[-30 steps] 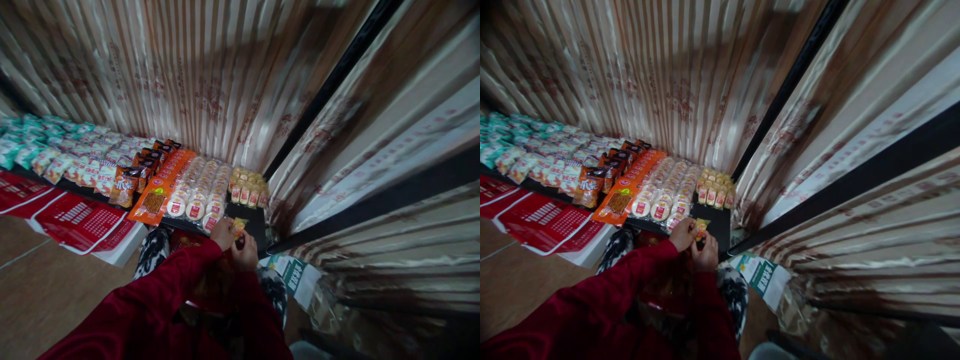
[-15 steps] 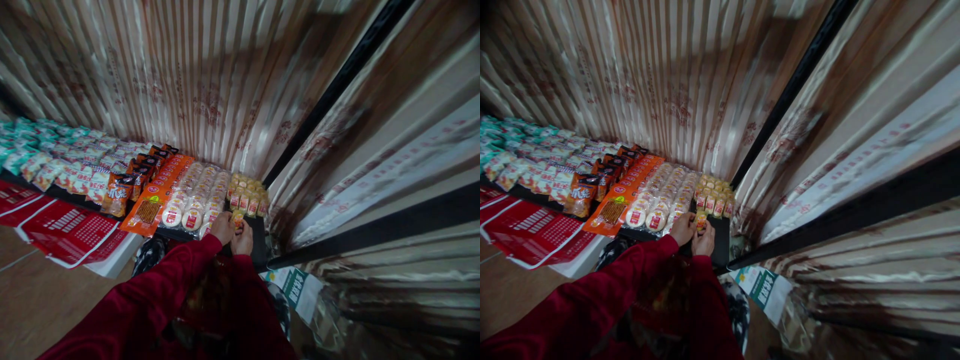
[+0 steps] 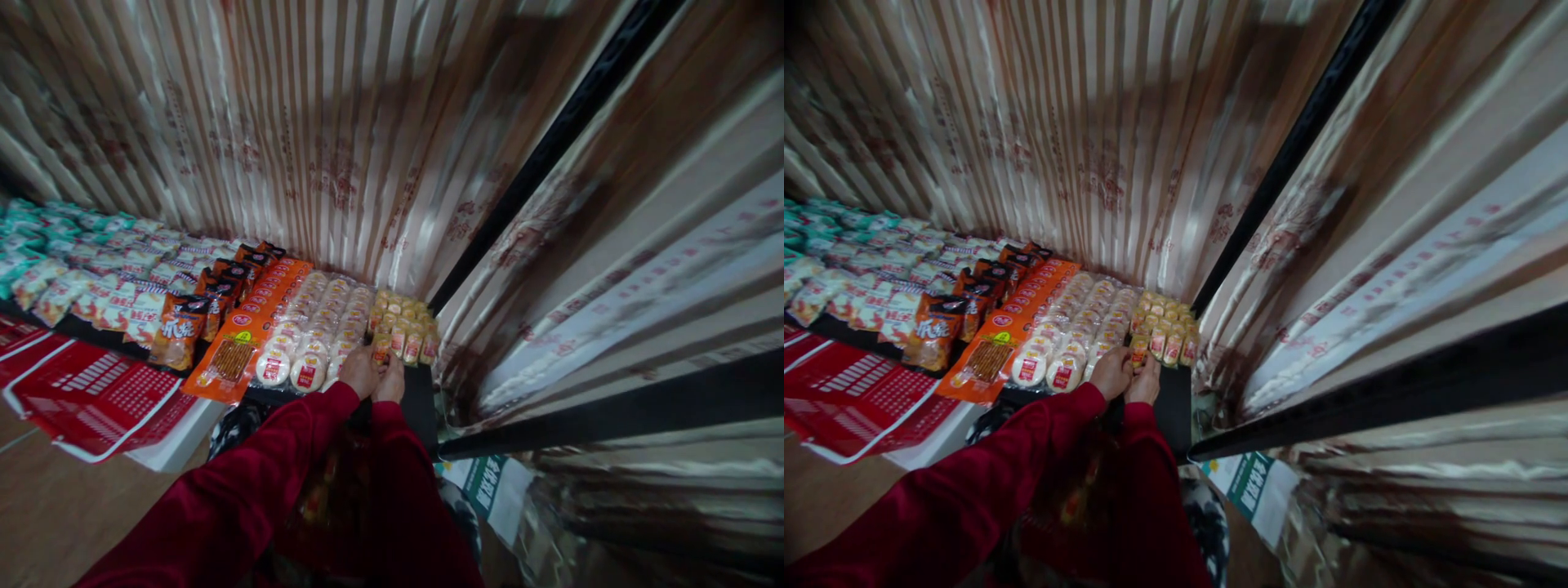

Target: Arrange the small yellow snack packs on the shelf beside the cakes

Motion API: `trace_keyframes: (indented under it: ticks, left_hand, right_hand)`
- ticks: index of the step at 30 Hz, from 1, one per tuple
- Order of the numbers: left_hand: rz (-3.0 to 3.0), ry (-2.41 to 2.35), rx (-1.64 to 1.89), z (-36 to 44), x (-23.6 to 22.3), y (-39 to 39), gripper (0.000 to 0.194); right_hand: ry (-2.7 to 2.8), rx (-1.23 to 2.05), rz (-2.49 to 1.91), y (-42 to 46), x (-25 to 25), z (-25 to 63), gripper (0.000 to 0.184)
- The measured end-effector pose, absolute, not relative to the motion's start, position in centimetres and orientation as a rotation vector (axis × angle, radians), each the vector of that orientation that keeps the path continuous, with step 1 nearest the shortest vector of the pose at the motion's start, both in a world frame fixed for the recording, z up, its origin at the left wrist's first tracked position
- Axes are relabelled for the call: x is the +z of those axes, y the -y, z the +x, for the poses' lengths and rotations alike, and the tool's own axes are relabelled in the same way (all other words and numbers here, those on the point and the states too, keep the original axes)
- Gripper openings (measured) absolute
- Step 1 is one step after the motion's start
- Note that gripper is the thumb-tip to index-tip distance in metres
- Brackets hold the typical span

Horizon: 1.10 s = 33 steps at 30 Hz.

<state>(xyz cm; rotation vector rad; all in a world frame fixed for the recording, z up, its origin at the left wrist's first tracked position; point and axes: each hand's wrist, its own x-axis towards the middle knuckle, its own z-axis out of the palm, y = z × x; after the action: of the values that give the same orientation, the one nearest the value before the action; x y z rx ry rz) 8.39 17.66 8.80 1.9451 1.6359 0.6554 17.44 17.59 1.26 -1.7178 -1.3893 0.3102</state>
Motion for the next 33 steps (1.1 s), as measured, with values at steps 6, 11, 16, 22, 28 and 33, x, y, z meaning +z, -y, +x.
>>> trace_keyframes:
  ticks: [6, 11, 16, 22, 28, 33]
  left_hand:
    - [2.057, -1.671, 0.576, 8.1, 9.2, -18.2, 0.03]
    - [2.07, -1.69, 0.565, 8.0, 9.5, -18.4, 0.029]
    - [2.073, -1.665, 0.569, 7.9, 9.3, -18.9, 0.031]
    - [2.051, -1.673, 0.626, 7.8, 9.3, -19.2, 0.029]
    - [2.038, -1.778, 0.657, 7.6, 9.8, -19.5, 0.037]
    - [2.149, -1.724, 0.577, 7.5, 9.7, -20.1, 0.034]
  right_hand:
    - [1.423, 0.335, -1.706, -19.0, 0.4, 17.7, 0.051]
    - [1.43, 0.283, -1.691, -19.7, -0.6, 17.7, 0.048]
    - [1.39, 0.273, -1.672, -19.9, -0.7, 17.4, 0.047]
    - [1.298, 0.397, -1.601, -20.1, 0.2, 16.8, 0.042]
    - [1.271, 0.405, -1.594, -20.1, 0.3, 16.7, 0.032]
    - [1.298, 0.455, -1.583, -20.6, -0.3, 17.0, 0.031]
